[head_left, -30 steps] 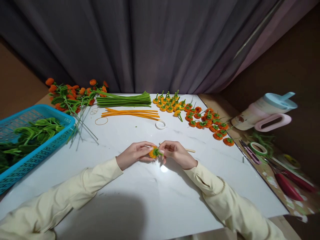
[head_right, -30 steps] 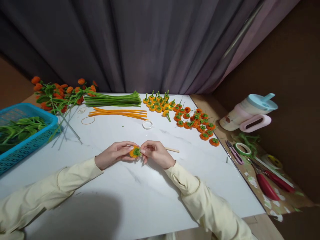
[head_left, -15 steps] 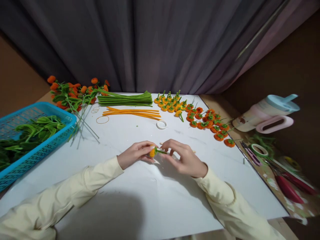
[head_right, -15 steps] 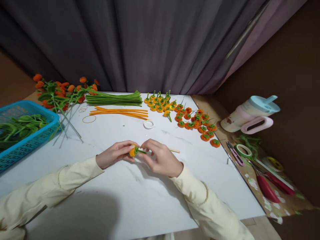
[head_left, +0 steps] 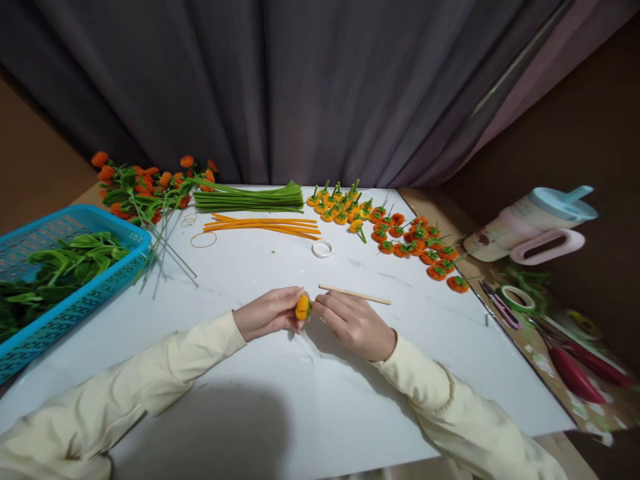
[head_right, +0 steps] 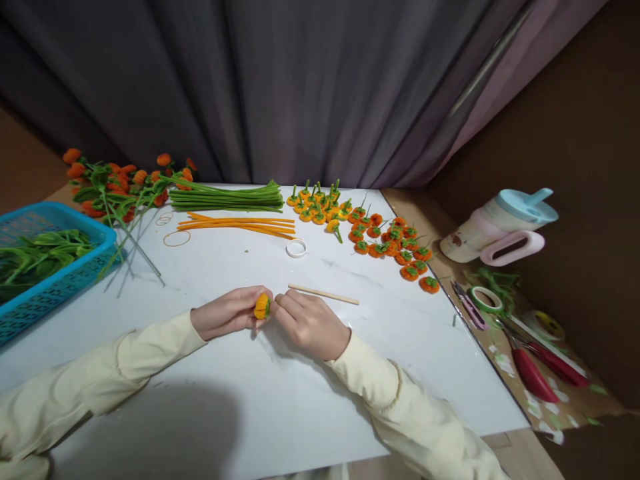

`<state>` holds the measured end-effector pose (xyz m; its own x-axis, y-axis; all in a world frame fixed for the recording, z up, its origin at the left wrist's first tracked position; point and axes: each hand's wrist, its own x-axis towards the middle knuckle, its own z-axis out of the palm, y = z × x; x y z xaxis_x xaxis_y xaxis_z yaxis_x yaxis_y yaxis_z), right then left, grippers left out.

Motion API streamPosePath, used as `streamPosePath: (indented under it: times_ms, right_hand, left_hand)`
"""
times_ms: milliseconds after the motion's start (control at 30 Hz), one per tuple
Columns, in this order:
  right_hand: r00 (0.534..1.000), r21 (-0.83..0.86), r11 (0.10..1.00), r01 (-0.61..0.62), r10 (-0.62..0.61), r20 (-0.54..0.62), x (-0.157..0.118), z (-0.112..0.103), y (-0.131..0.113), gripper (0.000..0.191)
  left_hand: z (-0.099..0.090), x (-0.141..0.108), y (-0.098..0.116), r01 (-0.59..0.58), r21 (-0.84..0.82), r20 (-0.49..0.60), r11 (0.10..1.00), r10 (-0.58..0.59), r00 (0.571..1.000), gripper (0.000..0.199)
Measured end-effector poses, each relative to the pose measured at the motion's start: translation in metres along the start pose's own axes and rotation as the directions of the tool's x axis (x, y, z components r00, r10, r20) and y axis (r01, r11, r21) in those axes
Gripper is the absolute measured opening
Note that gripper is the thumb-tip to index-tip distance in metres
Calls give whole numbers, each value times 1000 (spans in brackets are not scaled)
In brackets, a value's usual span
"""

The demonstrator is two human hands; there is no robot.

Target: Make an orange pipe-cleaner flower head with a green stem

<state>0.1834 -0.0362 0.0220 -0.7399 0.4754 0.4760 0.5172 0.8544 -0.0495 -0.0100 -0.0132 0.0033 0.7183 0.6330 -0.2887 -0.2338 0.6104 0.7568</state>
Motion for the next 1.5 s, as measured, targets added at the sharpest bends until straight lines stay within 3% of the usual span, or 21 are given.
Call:
streamPosePath:
  times_ms: [267,500,867,1200,1367,1500]
  right_hand:
    - [999,-23,999,23,-24,-46,2,0,-4,30]
    - [999,-28,999,-22,21,-33,2,0,-7,21]
    - [976,196,956,-218,215,38,6,4,-15,19]
    - [950,459,841,-286,310,24,6,4,-16,12]
    - [961,384,890,-246,276,-24,4,5,-14,15]
    - [960,416,885,-209,266,-84,4,5,-13,14]
  left_hand:
    - [5,0,0,55,-114,-23,992,-58,998,22]
    - [7,-1,0,16,-84,-23,996,-18,1000,20]
    - [11,-1,-3,-77,42,-86,996,80,993,17]
    - [10,-2,-3,-112,53,-82,992,116,990,24]
    - [7,-1,-1,-41,-28,-30,999,40,999,27]
    - [1,-1,1,31,-159,-6,987,-33,999,14]
